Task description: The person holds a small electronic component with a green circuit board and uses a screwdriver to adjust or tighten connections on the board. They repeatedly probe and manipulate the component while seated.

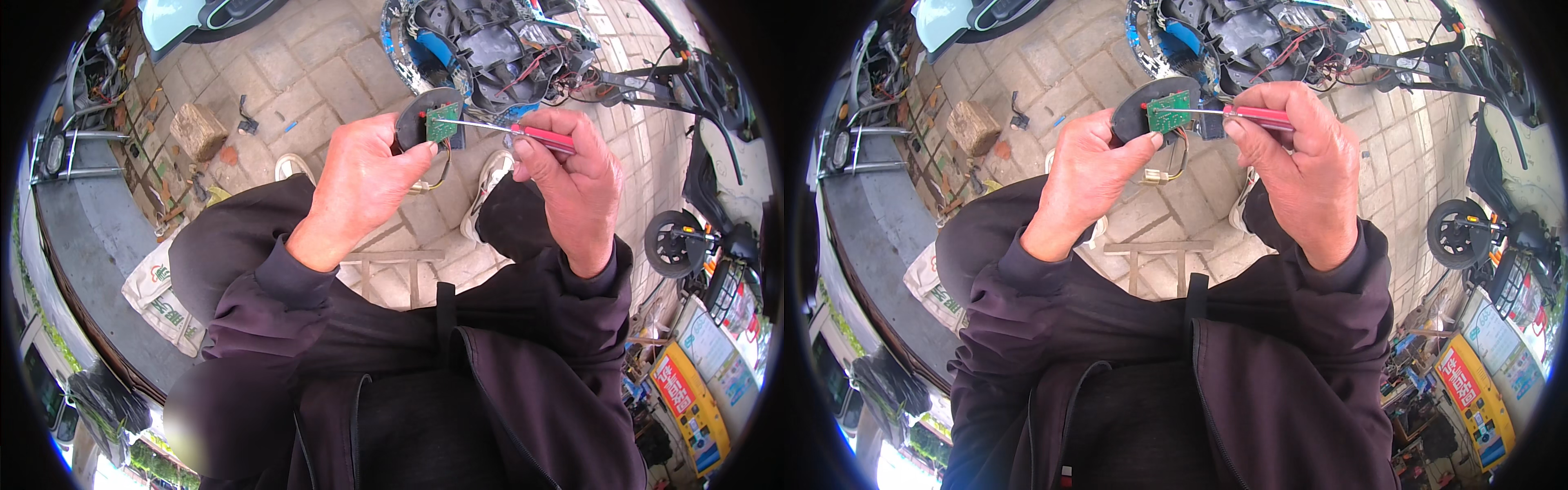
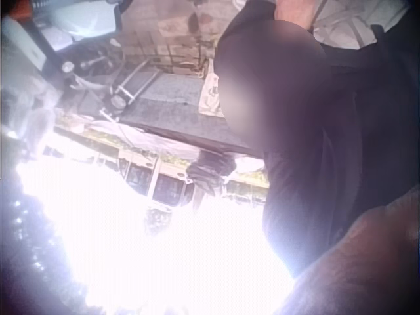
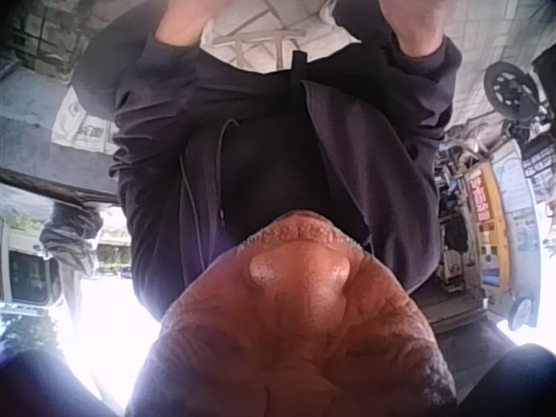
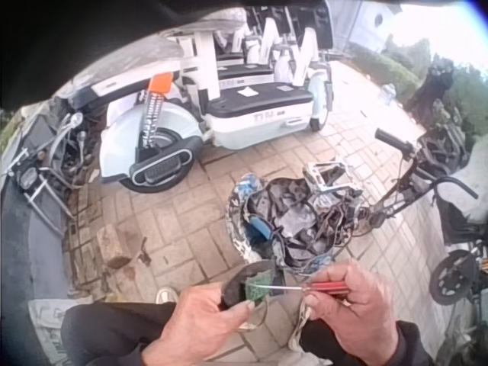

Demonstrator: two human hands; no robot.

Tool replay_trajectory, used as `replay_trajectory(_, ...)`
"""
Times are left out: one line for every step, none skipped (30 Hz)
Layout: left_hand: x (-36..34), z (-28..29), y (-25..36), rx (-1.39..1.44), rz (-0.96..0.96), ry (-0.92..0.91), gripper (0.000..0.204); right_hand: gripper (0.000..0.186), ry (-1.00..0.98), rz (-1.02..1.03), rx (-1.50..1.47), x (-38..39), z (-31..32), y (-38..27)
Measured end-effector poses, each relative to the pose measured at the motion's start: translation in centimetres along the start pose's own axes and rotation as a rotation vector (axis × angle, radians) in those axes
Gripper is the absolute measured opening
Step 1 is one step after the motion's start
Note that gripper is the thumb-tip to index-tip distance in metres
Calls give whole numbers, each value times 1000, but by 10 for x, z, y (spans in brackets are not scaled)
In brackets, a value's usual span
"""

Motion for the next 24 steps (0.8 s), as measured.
replay_trajectory(1,1,1,-8,10,-4,13,18,1,-35,33,0,0,3)
replay_trajectory(1,2,2,-13,11,-3,13,18,3,-69,66,2,1,4)
replay_trajectory(1,2,2,-8,18,-1,13,18,11,-102,95,2,2,5)
replay_trajectory(0,3,4,0,16,6,12,19,7,-88,123,3,2,2)
replay_trajectory(0,3,5,8,15,13,12,19,10,-73,147,3,1,-2)
replay_trajectory(1,4,4,-15,34,5,12,19,13,-58,170,3,1,-5)
replay_trajectory(2,5,3,-38,52,-4,12,20,25,-86,188,4,2,-4)
replay_trajectory(3,5,2,-61,70,-13,12,20,39,-115,206,5,4,-3)
replay_trajectory(3,5,3,-53,67,-13,12,20,52,-144,224,6,6,0)
replay_trajectory(3,5,3,-44,63,-13,12,21,44,-109,211,6,5,-2)
replay_trajectory(3,4,4,-37,57,-13,12,21,36,-74,200,5,4,-4)
replay_trajectory(2,4,5,-37,42,-6,12,22,23,-31,188,4,2,-5)
replay_trajectory(1,4,7,-40,24,2,12,22,18,30,221,3,0,-8)
replay_trajectory(1,4,8,-43,6,10,12,22,9,99,255,2,-2,-11)
replay_trajectory(1,3,6,-47,20,5,12,22,0,168,288,2,-4,-15)
replay_trajectory(2,3,4,-51,33,1,12,23,5,181,313,3,-3,-15)
replay_trajectory(3,3,1,-57,42,1,12,23,10,194,337,4,-3,-16)
replay_trajectory(2,3,1,-42,32,8,12,24,14,207,362,4,-3,-18)
replay_trajectory(2,4,0,-28,16,19,11,24,11,133,381,4,-2,-12)
replay_trajectory(1,4,0,-15,1,31,11,24,7,60,400,5,0,-8)
replay_trajectory(1,4,-2,-28,3,32,11,25,7,-10,407,6,1,-4)
replay_trajectory(0,5,-3,-41,5,32,11,27,25,-42,380,6,2,-3)
replay_trajectory(0,5,-5,-54,8,33,11,30,47,-70,342,6,3,-1)
replay_trajectory(0,5,-5,-46,10,32,11,33,64,-102,299,7,3,1)
Point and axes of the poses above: each hand's wrist, its own x-axis away from the middle knuckle, its own z-axis out of the back of the hand, y = z × x, the point moved 10 cm from there along -x, towards the middle knuckle, and after that the axes turned 14 degrees about -x, right-handed, at the moved point
